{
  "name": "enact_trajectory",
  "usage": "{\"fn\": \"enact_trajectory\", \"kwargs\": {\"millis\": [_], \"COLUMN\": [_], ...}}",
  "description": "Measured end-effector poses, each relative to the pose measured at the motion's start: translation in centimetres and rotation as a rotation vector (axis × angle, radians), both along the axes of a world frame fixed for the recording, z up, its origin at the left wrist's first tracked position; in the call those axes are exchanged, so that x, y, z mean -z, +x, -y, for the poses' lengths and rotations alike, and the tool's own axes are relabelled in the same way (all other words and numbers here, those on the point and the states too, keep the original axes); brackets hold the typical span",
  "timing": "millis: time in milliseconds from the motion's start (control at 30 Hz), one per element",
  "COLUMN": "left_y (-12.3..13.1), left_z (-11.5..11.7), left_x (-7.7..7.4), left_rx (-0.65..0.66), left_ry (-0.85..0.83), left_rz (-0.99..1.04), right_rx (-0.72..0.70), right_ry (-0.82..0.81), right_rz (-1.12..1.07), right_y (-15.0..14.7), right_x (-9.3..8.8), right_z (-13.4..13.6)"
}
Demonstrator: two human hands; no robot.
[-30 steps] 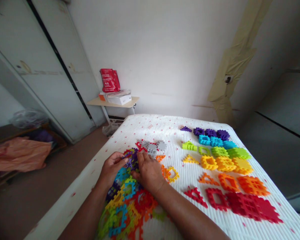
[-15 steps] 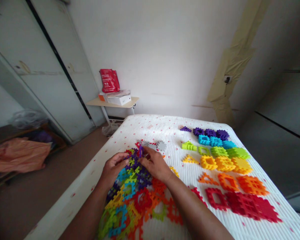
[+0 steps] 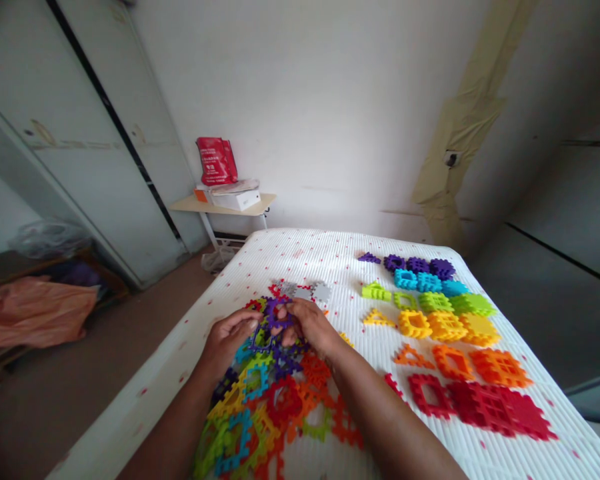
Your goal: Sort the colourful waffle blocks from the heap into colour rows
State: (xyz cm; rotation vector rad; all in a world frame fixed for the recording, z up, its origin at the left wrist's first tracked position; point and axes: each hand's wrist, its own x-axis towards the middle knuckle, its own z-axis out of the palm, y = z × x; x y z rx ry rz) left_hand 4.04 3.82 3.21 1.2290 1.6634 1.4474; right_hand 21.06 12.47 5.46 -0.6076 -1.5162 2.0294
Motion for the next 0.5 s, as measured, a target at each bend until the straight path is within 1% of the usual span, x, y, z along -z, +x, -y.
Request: {"fn": "enact_trajectory", "kwargs": {"millis": [100,233,367,433,500], "left_y": [0.0,-0.3,-0.6,-0.7,-0.8], "left_z": [0.1,0.0,-0.2,-0.2,-0.2], "left_x": [0.0,0.4,0.7,0.8,0.9], "left_rx": [0.018,0.022,0.006,-0.006,-0.021], "left_ry": [0.018,0.04,0.035,0.013,0.0], "left_rz": [-0.013,-0.061,-0.068,-0.042,-0.009], "right_rx": [-0.051,-0.129,-0.147,-0.102,0.033], "right_ry": [0.061,0.109,0.219,0.376,0.639], "right_rz": [0.059,0.063,0.114,0.208,0.323], "right_y": [-0.1,-0.4,-0.5,-0.3,-0.1], "right_x": [0.1,0.8,1.5,1.4,0.9], "right_z": [0.4,0.7,0.8,0.9,0.9]}}
